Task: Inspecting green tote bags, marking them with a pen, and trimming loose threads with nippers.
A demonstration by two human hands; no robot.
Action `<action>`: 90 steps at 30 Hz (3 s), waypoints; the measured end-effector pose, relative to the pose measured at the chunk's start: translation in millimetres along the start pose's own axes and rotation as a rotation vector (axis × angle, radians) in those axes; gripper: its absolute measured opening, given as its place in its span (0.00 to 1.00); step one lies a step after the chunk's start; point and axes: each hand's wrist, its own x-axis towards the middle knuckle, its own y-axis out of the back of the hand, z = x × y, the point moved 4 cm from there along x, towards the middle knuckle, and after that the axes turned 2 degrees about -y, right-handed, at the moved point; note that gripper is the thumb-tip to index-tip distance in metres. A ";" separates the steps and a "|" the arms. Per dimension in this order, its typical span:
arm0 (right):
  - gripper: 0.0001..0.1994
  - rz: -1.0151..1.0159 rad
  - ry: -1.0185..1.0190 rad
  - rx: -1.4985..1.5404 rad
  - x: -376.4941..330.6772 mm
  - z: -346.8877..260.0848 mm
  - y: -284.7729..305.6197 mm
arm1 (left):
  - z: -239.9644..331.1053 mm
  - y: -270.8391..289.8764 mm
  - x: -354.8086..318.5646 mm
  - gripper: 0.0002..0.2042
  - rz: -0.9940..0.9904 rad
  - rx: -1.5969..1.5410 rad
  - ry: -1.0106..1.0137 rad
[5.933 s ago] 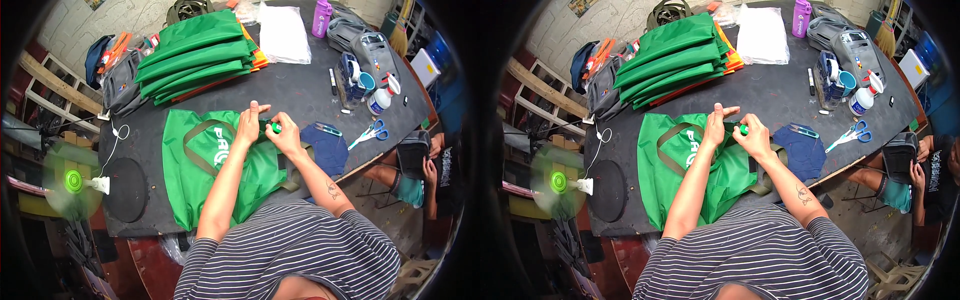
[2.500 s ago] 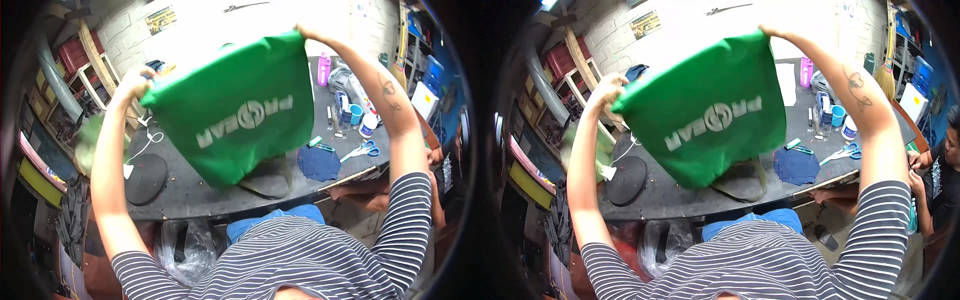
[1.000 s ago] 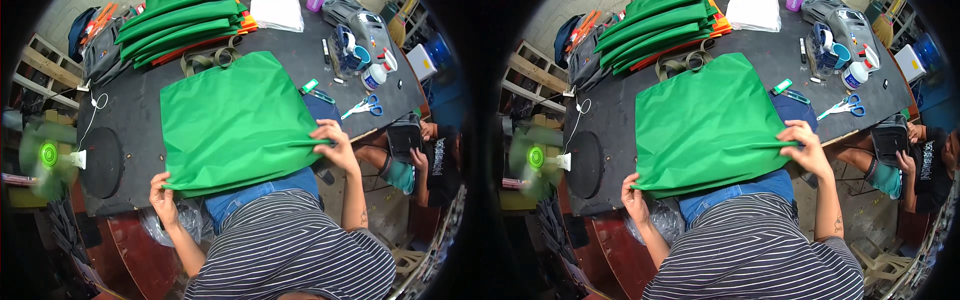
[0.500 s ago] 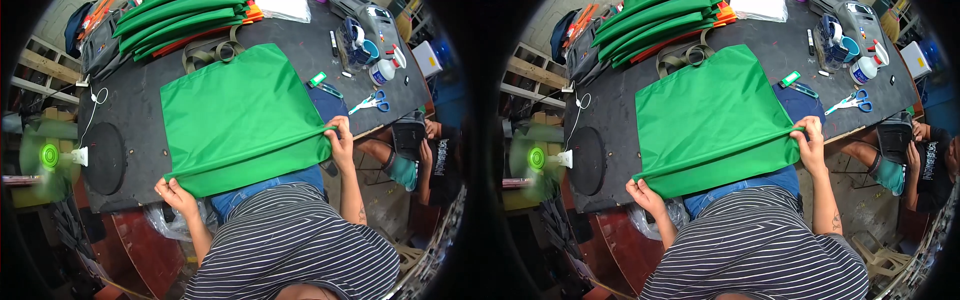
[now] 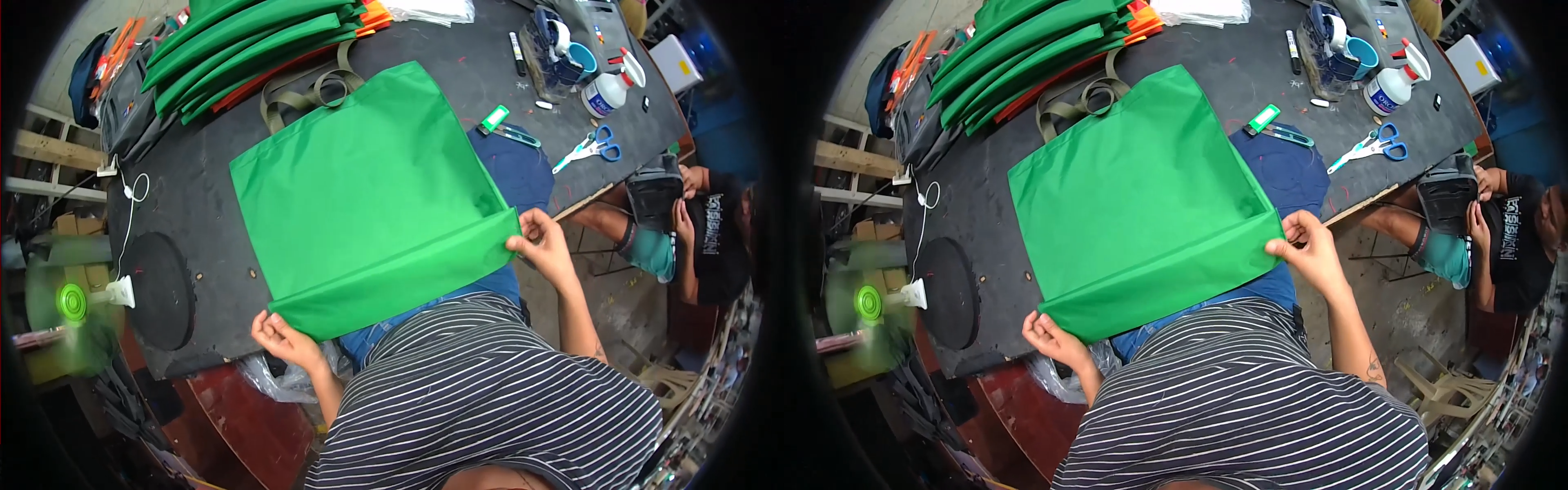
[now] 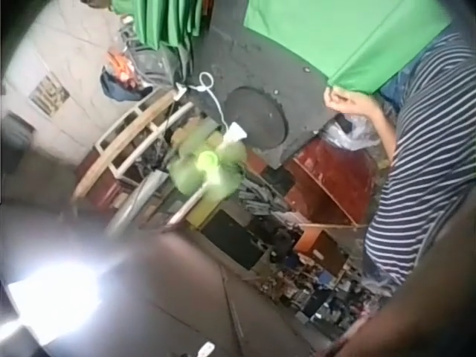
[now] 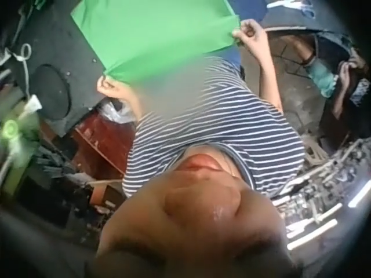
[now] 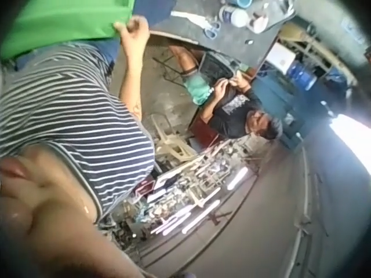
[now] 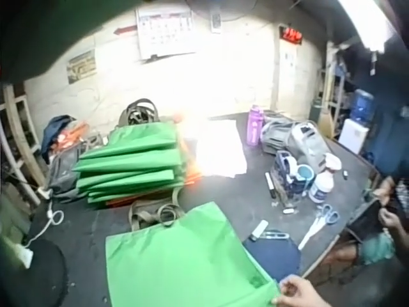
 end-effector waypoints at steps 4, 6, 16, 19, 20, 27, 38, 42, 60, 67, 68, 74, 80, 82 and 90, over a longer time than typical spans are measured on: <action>0.10 0.170 0.267 0.102 -12.8 -14.2 -2.7 | -1.7 13.1 0.8 0.08 0.139 0.039 -0.126; 0.10 0.346 0.415 0.109 -22.1 -14.1 -4.3 | -6.1 14.3 0.4 0.11 0.158 -0.058 -0.066; 0.06 0.138 0.151 0.588 -36.0 2.1 -18.4 | -12.5 28.6 -20.8 0.09 0.065 -0.501 0.176; 0.13 0.065 0.078 0.646 -34.7 26.7 -16.6 | -20.0 36.8 -18.6 0.11 -0.036 -0.511 0.143; 0.17 0.061 0.102 0.573 -32.8 15.1 -16.3 | -19.7 34.4 -18.4 0.11 -0.082 -0.489 0.125; 0.36 -0.333 0.342 -0.068 -30.8 -39.9 3.9 | -9.6 39.0 -6.6 0.07 -0.252 -0.656 0.263; 0.11 -0.380 0.449 0.036 3.5 -36.6 7.7 | -9.7 46.0 1.6 0.07 -0.377 -0.741 0.339; 0.10 -0.136 0.602 -0.175 26.1 -45.0 23.0 | -1.1 39.0 -2.6 0.07 -0.360 -0.502 0.271; 0.04 -0.020 0.451 -0.084 32.3 -17.1 22.8 | 12.6 14.7 -6.7 0.07 -0.270 -0.057 0.062; 0.12 0.358 0.372 -0.580 36.2 4.0 -20.0 | 2.5 -2.4 -13.6 0.09 -0.225 0.236 0.116; 0.11 0.357 0.323 -0.477 35.0 1.2 -17.5 | 14.2 -7.2 -11.1 0.09 -0.204 0.232 0.113; 0.15 0.250 0.577 -0.825 31.0 -6.4 -33.9 | 11.4 -11.6 -1.7 0.06 -0.310 0.830 -0.229; 0.18 0.219 0.542 -0.825 41.5 -8.9 -32.8 | 57.7 -23.7 -1.8 0.12 -0.217 0.945 -0.525; 0.18 0.206 0.540 -0.828 35.5 -10.3 -32.8 | 66.0 -40.4 -10.6 0.19 -0.545 0.814 -0.483; 0.36 0.052 0.550 -0.999 20.8 -74.1 -80.0 | 44.1 -83.1 -36.3 0.30 -0.903 0.903 -0.430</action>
